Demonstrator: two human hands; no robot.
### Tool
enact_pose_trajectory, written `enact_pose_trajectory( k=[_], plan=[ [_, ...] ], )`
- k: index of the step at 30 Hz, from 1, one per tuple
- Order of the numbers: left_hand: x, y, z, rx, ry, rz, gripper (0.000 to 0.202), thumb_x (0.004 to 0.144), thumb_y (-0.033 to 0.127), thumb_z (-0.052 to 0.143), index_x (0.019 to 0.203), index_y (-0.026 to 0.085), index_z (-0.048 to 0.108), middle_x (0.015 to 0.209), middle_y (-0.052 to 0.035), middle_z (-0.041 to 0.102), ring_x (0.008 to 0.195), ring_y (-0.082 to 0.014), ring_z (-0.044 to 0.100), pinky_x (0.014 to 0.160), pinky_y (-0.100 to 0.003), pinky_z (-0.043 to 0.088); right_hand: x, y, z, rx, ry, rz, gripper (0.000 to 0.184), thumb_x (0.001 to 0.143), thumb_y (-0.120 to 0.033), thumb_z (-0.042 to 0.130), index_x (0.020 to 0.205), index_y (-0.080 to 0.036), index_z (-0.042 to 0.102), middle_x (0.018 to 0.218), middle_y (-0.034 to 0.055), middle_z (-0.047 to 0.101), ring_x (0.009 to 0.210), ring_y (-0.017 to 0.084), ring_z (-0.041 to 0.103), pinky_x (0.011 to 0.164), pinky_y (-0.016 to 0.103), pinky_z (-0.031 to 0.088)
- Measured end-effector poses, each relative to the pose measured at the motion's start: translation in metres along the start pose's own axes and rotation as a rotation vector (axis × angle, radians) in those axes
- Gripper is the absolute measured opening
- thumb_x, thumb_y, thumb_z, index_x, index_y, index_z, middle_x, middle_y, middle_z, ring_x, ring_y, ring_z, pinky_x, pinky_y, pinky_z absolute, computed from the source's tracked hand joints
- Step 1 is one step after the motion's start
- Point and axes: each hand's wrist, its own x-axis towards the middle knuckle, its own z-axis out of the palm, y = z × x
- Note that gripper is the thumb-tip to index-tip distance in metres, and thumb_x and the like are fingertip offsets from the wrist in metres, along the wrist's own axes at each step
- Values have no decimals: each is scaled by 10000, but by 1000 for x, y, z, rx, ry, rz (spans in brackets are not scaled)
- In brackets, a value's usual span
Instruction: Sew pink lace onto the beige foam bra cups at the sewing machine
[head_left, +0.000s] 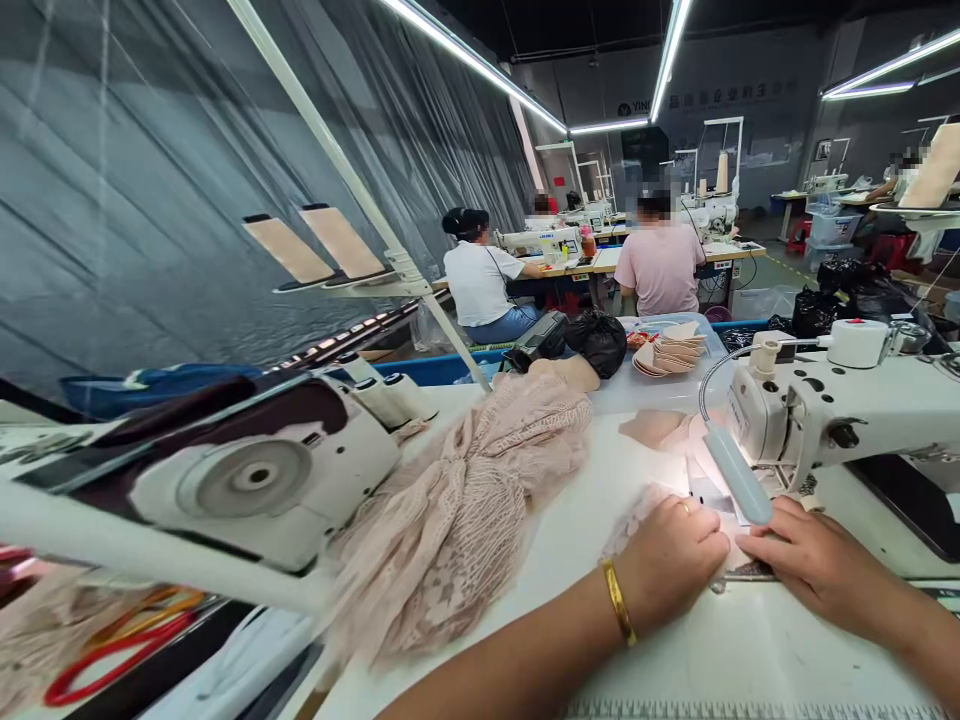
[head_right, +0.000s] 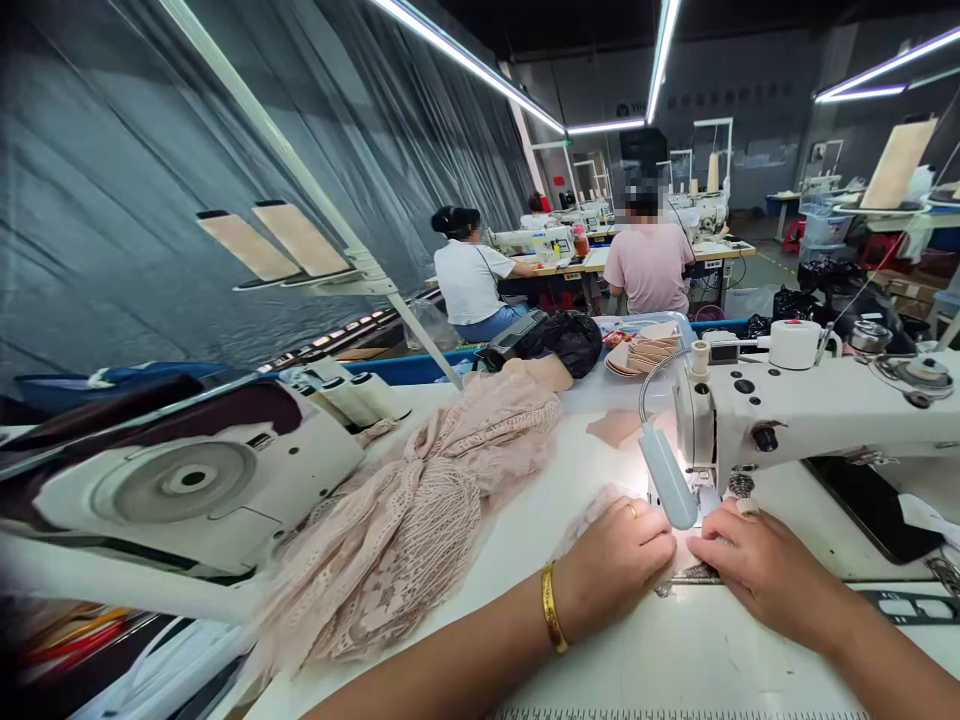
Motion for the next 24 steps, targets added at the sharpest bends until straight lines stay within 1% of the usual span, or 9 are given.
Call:
enact_pose_trajectory(
  k=[6,9,13,16,20,22,24],
  plan=[
    [6,2,5,5,83,-39,126,910,136,558,794,184,567,791,-26,575,707,-183,472,694,-337,377,3,-2,-1,-9,12,0,367,1020,-77,398,1276,-212,624,940,79,622,874,241,569,695,330,459],
    [7,5,4,8,108,-46,151,933,158,544,788,184,576,795,-30,585,719,-186,479,709,-341,381,2,-1,-1,-3,3,20,355,1027,-94,410,1271,-221,634,916,68,614,854,236,570,673,321,443],
    [7,8,1,-30,92,-54,207,989,263,531,811,183,600,819,-38,613,755,-192,509,759,-356,395,1,-1,0,11,-6,36,338,1031,-112,412,1237,-233,650,918,66,622,858,239,588,666,326,442],
    [8,7,1,-50,66,-64,208,1000,281,527,843,182,621,835,-38,635,776,-199,532,769,-372,392,1,-2,0,27,-24,65,334,1022,-121,427,1222,-250,661,903,59,625,852,242,600,670,330,462],
    [12,-3,5,-59,31,-40,196,1011,299,547,896,175,648,906,-43,676,834,-208,573,813,-393,390,3,-1,1,58,30,113,326,997,-124,469,1190,-284,677,919,53,645,820,231,615,647,319,472],
    [15,-11,7,-75,20,-18,195,1021,307,554,932,177,667,957,-50,700,885,-211,591,865,-403,381,4,1,2,73,61,131,288,989,-135,493,1134,-291,688,944,54,657,803,223,617,641,316,476],
    [19,-20,9,-104,17,4,185,1028,313,563,972,185,685,1024,-54,724,947,-215,603,928,-413,359,4,3,5,72,61,156,260,985,-139,497,1091,-289,681,954,52,656,783,218,615,630,316,475]
  ],
)
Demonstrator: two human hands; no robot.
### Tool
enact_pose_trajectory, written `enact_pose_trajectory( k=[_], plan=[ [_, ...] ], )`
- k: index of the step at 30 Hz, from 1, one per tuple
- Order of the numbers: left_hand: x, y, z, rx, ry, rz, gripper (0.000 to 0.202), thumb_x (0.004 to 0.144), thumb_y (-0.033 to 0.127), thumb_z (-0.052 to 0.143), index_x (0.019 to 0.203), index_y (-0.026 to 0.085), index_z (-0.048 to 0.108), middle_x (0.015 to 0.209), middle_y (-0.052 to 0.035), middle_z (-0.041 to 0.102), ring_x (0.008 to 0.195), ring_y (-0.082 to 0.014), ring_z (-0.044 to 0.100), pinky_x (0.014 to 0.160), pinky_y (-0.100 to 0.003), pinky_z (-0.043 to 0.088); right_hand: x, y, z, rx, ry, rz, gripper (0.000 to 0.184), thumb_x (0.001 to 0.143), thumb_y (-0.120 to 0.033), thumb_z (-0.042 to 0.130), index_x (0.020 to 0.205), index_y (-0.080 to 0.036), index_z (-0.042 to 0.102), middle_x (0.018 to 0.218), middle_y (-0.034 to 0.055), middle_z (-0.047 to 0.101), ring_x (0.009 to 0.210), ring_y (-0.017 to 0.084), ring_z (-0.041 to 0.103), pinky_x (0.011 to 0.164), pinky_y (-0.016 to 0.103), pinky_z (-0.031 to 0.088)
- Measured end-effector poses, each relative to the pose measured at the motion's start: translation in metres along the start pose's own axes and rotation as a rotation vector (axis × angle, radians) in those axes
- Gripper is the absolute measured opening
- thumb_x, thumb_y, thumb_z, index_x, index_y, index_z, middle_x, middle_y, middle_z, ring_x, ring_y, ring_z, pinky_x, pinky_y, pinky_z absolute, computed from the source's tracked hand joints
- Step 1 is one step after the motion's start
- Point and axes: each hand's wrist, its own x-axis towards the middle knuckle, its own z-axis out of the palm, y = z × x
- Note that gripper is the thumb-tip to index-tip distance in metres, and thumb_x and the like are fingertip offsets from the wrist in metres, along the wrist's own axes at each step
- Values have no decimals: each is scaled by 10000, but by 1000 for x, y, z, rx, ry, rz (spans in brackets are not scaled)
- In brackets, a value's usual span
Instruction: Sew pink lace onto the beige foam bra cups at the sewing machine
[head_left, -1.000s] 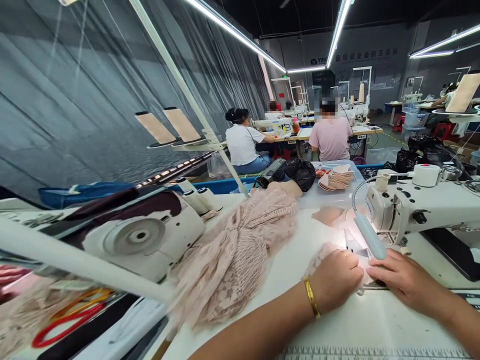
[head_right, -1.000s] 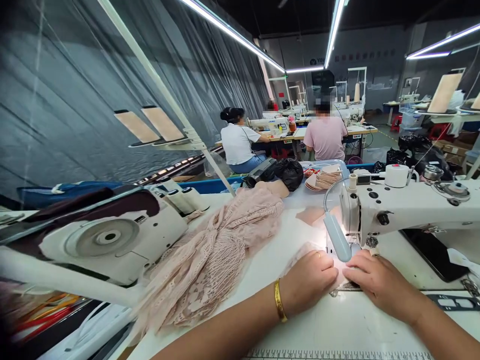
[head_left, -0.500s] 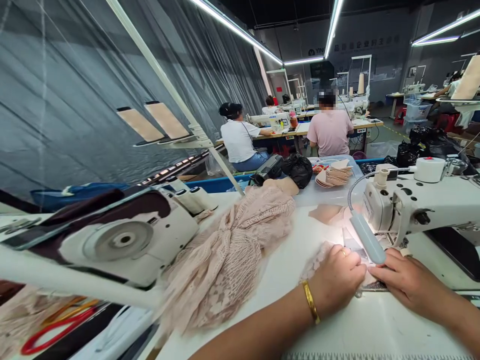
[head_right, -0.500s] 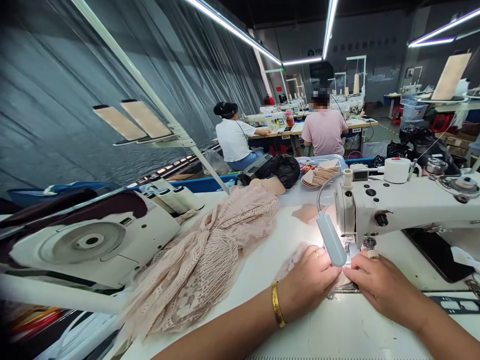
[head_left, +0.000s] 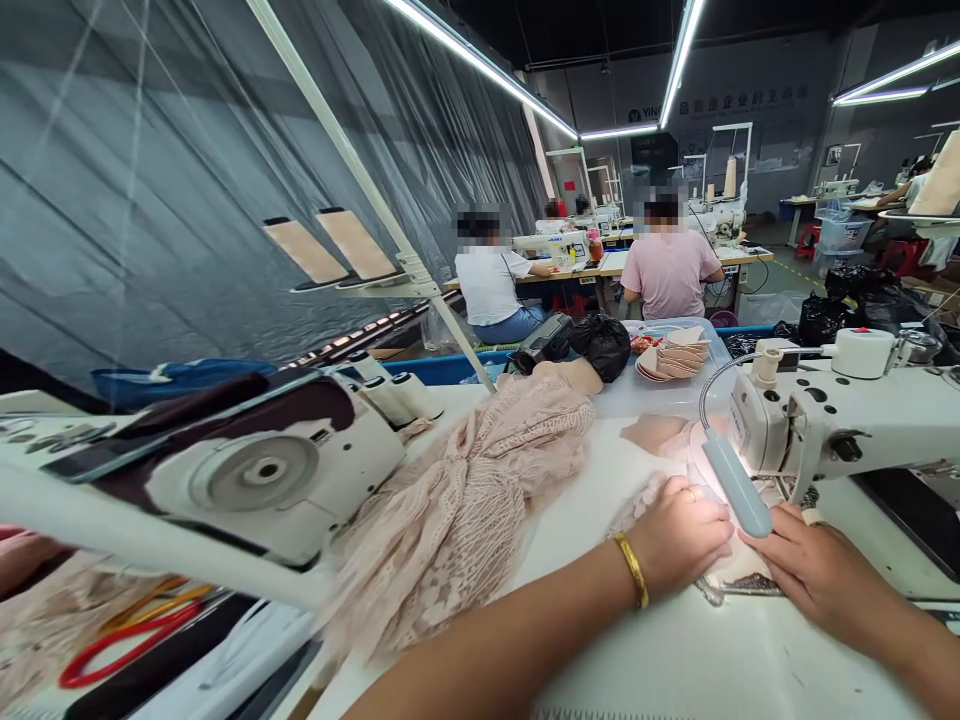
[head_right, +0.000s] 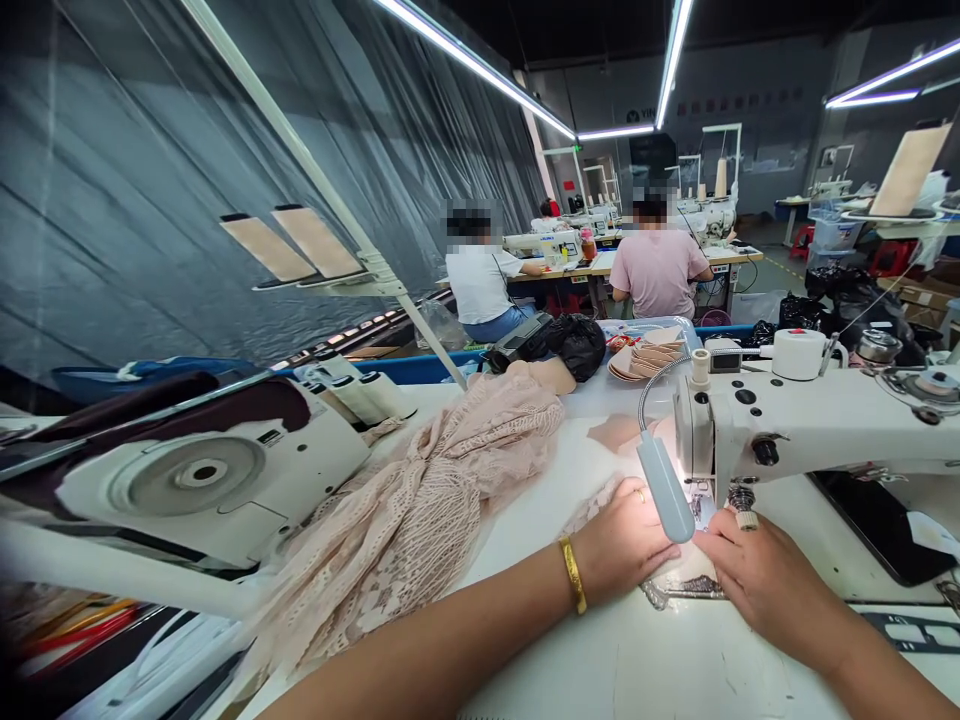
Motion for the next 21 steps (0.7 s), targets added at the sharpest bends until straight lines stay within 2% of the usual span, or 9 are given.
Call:
enact_pose_trajectory(
  k=[3,8,17,21],
  plan=[
    [5,-12,2,-42,-15,25,177,1030,309,568,985,205,703,1067,-44,742,1005,-220,604,975,-421,326,-1,4,4,-29,-50,55,249,995,-134,453,1043,-282,648,977,53,649,752,214,604,595,322,455],
    [10,-22,5,-73,-26,33,172,1029,296,563,1017,226,720,1078,-43,756,1009,-229,602,989,-435,305,-3,6,8,-106,-118,102,260,1031,-139,366,1066,-277,584,1029,62,640,779,225,604,608,344,448],
    [11,-25,9,-120,8,33,175,1024,269,563,1107,243,716,1111,-42,758,1069,-236,597,1009,-444,303,-3,3,7,-148,-80,54,275,1021,-127,358,986,-271,589,948,54,624,723,222,569,574,340,402],
    [13,-30,8,-83,17,11,186,1022,259,553,1028,231,737,1066,-45,751,1035,-237,590,1026,-450,291,-1,2,6,-123,-44,61,267,1009,-128,381,970,-275,601,915,44,610,718,220,572,575,337,403]
  ],
)
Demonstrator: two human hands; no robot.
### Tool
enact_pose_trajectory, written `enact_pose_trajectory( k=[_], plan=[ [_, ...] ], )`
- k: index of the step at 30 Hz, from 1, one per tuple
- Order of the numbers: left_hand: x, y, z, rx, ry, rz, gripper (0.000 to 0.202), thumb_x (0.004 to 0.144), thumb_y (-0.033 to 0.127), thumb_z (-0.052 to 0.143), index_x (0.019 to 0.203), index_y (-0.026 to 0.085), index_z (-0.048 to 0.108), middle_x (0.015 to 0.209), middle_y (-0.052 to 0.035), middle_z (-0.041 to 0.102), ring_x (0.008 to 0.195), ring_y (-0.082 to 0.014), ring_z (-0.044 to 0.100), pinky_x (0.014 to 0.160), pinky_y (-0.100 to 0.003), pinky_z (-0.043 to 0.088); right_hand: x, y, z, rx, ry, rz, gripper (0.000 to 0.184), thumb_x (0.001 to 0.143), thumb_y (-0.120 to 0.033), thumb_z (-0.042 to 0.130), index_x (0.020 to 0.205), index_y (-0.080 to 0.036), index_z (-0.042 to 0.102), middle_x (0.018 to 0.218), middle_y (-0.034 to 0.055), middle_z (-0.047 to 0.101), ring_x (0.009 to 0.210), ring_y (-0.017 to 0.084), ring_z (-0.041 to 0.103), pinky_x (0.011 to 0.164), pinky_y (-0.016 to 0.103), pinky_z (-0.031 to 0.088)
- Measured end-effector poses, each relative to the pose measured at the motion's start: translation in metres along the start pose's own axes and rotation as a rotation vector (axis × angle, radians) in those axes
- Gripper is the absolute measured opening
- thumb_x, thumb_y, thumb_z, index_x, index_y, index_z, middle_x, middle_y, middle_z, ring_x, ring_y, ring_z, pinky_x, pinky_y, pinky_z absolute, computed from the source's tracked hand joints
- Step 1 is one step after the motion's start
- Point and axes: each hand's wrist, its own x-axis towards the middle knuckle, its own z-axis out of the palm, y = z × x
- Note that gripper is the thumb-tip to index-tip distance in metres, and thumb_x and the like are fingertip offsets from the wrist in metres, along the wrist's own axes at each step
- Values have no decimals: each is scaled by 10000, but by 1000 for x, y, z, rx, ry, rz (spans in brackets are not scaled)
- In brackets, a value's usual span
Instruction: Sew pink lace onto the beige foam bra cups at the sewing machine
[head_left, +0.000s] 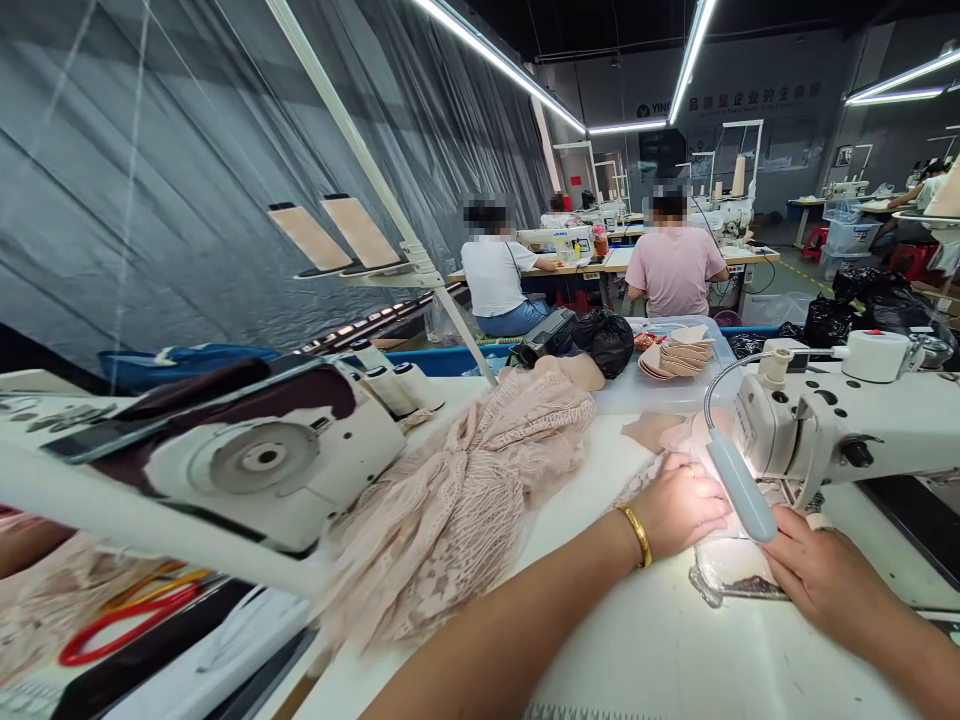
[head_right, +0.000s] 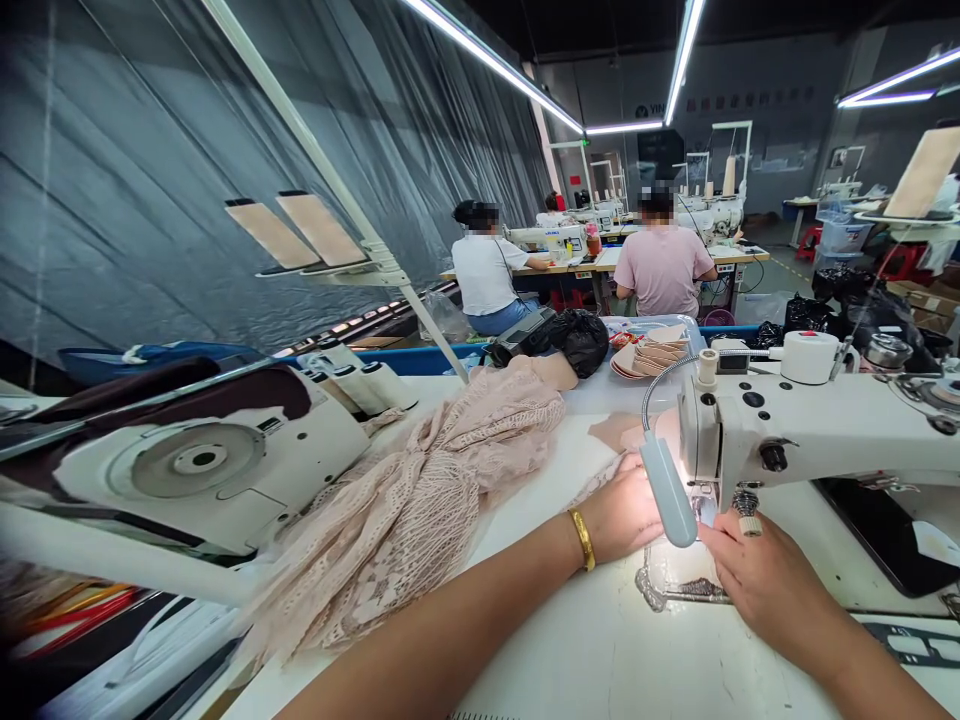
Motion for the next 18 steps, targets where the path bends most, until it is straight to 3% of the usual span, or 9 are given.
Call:
enact_pose_trajectory(
  k=[6,10,12,15,18],
  plan=[
    [3,2,-4,25,-10,-60,189,1013,314,564,1035,244,739,1087,-47,715,1032,-249,578,1003,-451,305,0,4,2,16,14,16,256,1015,-130,386,955,-258,598,899,36,588,677,196,561,568,333,398],
    [4,2,-6,31,-46,-139,184,931,102,540,1008,167,694,1003,-79,716,960,-241,622,902,-416,387,-3,4,1,78,58,15,260,1049,-197,378,937,-258,604,852,35,584,694,204,562,598,339,425],
    [-2,5,-13,32,-56,-143,232,896,34,516,1010,153,678,947,-70,719,899,-221,642,875,-397,422,-3,-3,-1,230,58,99,243,1067,-282,401,943,-265,610,838,30,608,728,216,596,636,349,463],
    [-24,30,-28,-167,57,-111,243,954,107,518,1136,182,661,1091,-72,745,1024,-210,664,994,-396,441,4,-27,-6,681,-3,333,215,1053,-447,473,1101,-273,590,900,21,677,786,221,657,674,346,523],
    [-58,83,-35,-704,240,-231,281,946,357,669,1184,209,671,1254,-113,721,1195,-255,636,1081,-424,441,11,-57,-5,1057,21,508,395,1010,-538,545,1302,-273,509,767,-37,626,722,200,632,648,315,521]
  ],
)
